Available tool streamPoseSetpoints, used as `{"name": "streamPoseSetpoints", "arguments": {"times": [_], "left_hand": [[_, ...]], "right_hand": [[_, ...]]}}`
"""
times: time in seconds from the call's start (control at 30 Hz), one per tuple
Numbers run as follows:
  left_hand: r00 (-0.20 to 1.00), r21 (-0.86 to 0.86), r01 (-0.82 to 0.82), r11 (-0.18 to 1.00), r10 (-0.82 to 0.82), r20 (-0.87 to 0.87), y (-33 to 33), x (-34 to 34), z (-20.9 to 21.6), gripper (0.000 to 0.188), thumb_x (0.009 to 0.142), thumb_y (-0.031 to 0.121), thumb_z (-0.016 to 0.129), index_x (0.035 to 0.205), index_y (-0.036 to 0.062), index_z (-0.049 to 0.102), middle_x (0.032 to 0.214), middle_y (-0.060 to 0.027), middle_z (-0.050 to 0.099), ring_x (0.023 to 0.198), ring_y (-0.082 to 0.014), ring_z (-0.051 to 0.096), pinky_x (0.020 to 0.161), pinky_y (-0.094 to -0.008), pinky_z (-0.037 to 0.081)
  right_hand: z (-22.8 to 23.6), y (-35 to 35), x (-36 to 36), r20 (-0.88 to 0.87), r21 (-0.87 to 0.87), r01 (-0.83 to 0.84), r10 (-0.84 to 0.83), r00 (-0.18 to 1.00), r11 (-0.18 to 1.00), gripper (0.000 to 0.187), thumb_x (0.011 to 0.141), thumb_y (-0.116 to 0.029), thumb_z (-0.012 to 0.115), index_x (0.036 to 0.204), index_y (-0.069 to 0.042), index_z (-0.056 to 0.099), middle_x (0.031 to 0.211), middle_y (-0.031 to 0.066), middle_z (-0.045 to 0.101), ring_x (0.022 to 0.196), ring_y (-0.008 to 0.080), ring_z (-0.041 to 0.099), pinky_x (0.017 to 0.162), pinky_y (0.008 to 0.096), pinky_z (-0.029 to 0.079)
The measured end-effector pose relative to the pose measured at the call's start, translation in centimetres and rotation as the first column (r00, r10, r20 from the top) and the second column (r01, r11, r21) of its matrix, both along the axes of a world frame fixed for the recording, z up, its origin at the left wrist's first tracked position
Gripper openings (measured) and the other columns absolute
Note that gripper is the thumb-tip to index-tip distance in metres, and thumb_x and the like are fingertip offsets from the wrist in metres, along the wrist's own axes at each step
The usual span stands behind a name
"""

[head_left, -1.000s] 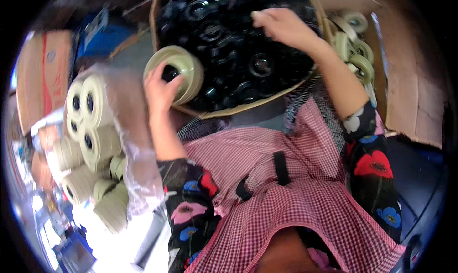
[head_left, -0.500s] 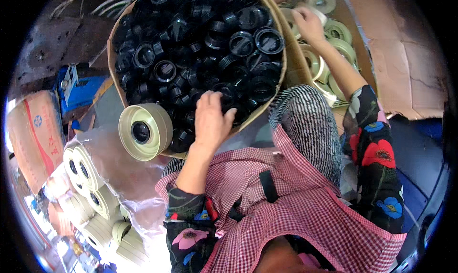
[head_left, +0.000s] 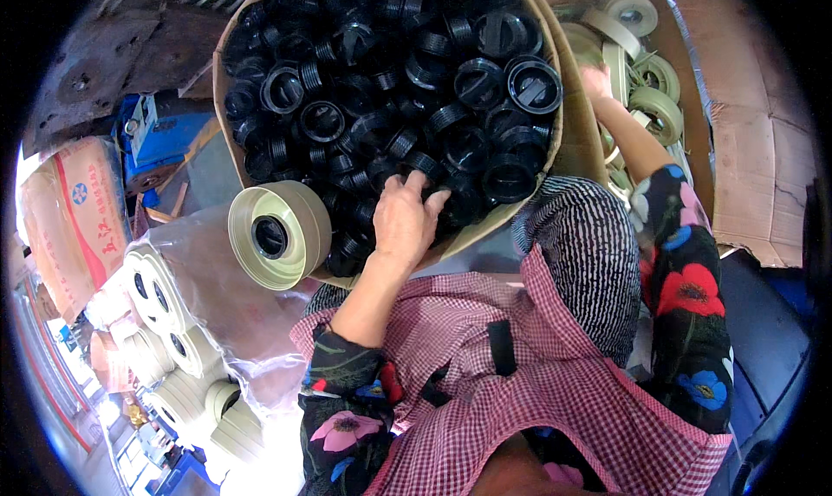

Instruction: The person assembles oil filters by picking up black internal components and inserting them into large beige cylindrical filter housings, then stacks the completed filters into a plastic-lined bag.

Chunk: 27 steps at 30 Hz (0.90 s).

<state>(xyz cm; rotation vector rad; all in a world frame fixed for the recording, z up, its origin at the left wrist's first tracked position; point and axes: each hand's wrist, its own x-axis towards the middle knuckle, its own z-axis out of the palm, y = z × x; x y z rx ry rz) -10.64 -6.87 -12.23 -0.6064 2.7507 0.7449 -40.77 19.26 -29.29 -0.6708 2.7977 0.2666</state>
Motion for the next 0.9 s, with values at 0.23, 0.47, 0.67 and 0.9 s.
{"name": "streamPoseSetpoints", "arguments": {"times": [0.23, 0.47, 0.67, 0.9], "left_hand": [[0.978, 0.100, -0.209, 0.973, 0.208, 0.023, -1.2, -0.4, -0.7, 0.052, 0.075, 0.050, 0.063, 0.089, 0.0002, 0.061, 0.084, -0.0223, 0.063, 0.082, -0.0362, 0.061, 0.074, -0.0420, 0.047], [0.968, 0.134, -0.237, 0.962, 0.245, -0.048, -2.0, -0.8, -0.7, 0.041, 0.073, 0.041, 0.065, 0.080, 0.0015, 0.059, 0.083, -0.0217, 0.063, 0.082, -0.0372, 0.061, 0.073, -0.0432, 0.048], [0.939, 0.531, -0.241, 0.813, 0.334, -0.086, -3.5, -0.2, -0.1, 0.027, 0.078, 0.021, 0.061, 0.087, -0.0038, 0.064, 0.084, -0.0138, 0.067, 0.078, -0.0213, 0.063, 0.070, -0.0336, 0.048], [0.704, 0.992, -0.035, 0.118, 0.708, -0.059, -6.3, 1.3, 4.4, 0.033, 0.086, 0.009, 0.055, 0.118, 0.0038, 0.048, 0.109, -0.0093, 0.060, 0.096, -0.0174, 0.059, 0.083, -0.0320, 0.048]], "right_hand": [[15.1, 0.7, 5.5, 0.013, -0.752, 0.193, -0.279, 0.960, 0.630, 0.038, 0.084, -0.025, 0.054, 0.120, -0.013, 0.052, 0.109, 0.0165, 0.060, 0.102, 0.0315, 0.057, 0.089, 0.0374, 0.043], [30.3, -5.7, 11.1, 0.092, -0.975, 0.065, -0.118, 0.989, -0.215, 0.021, 0.091, -0.014, 0.055, 0.106, -0.002, 0.062, 0.103, 0.0036, 0.062, 0.093, 0.0099, 0.056, 0.084, 0.0244, 0.044], [28.4, -15.1, 15.4, 0.618, -0.529, 0.737, 0.404, 0.675, -0.421, 0.019, 0.087, -0.009, 0.055, 0.104, -0.001, 0.059, 0.100, 0.0082, 0.062, 0.092, 0.0151, 0.059, 0.084, 0.0283, 0.047], [23.8, -18.2, 15.3, 0.759, -0.438, 0.896, 0.507, 0.410, -0.068, 0.040, 0.091, -0.034, 0.050, 0.116, -0.003, 0.053, 0.103, 0.0091, 0.061, 0.088, 0.0163, 0.062, 0.078, 0.0304, 0.051]]}}
